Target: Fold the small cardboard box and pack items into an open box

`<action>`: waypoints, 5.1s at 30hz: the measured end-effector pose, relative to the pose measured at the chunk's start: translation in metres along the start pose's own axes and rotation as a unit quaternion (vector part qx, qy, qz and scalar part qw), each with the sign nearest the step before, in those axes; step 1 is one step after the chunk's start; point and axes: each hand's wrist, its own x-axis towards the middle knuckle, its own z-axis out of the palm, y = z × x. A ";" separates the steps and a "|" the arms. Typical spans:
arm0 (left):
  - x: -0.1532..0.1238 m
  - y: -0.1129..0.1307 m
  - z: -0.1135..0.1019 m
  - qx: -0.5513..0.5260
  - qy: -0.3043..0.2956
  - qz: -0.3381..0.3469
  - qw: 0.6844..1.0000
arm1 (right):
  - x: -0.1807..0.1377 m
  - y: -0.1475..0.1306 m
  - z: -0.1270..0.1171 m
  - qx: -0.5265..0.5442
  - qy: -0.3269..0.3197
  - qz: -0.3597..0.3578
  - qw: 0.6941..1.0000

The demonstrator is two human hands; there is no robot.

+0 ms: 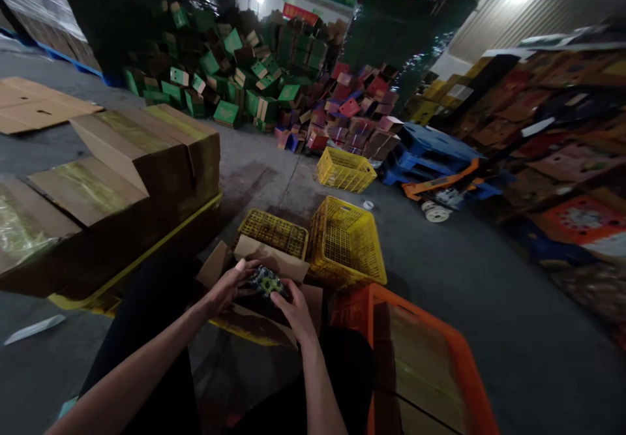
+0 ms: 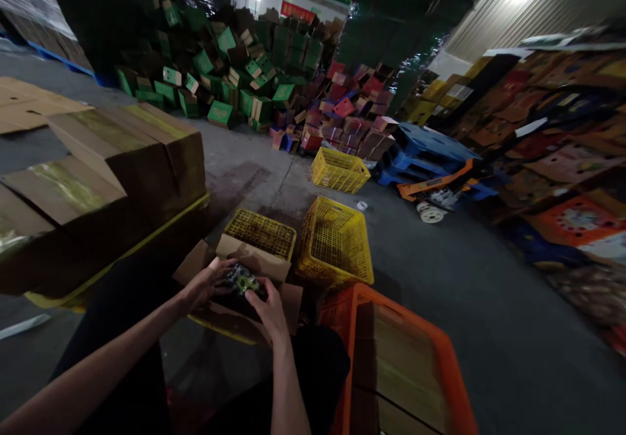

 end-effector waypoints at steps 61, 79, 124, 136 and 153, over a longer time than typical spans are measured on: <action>-0.002 -0.008 0.001 0.073 0.001 0.058 0.996 | 0.004 0.008 0.003 0.139 0.029 -0.031 0.989; -0.007 -0.001 0.005 0.113 -0.038 0.065 0.991 | 0.007 0.007 0.000 0.039 0.081 -0.072 0.993; -0.002 -0.014 0.000 0.095 -0.035 0.017 0.995 | 0.000 -0.004 0.005 -0.028 0.041 -0.068 0.996; -0.001 -0.010 0.001 0.056 0.003 -0.019 0.998 | 0.001 0.000 0.014 -0.085 0.018 -0.145 0.986; 0.002 -0.018 -0.009 0.127 -0.064 0.073 0.987 | 0.005 0.009 0.002 -0.075 0.033 -0.068 0.994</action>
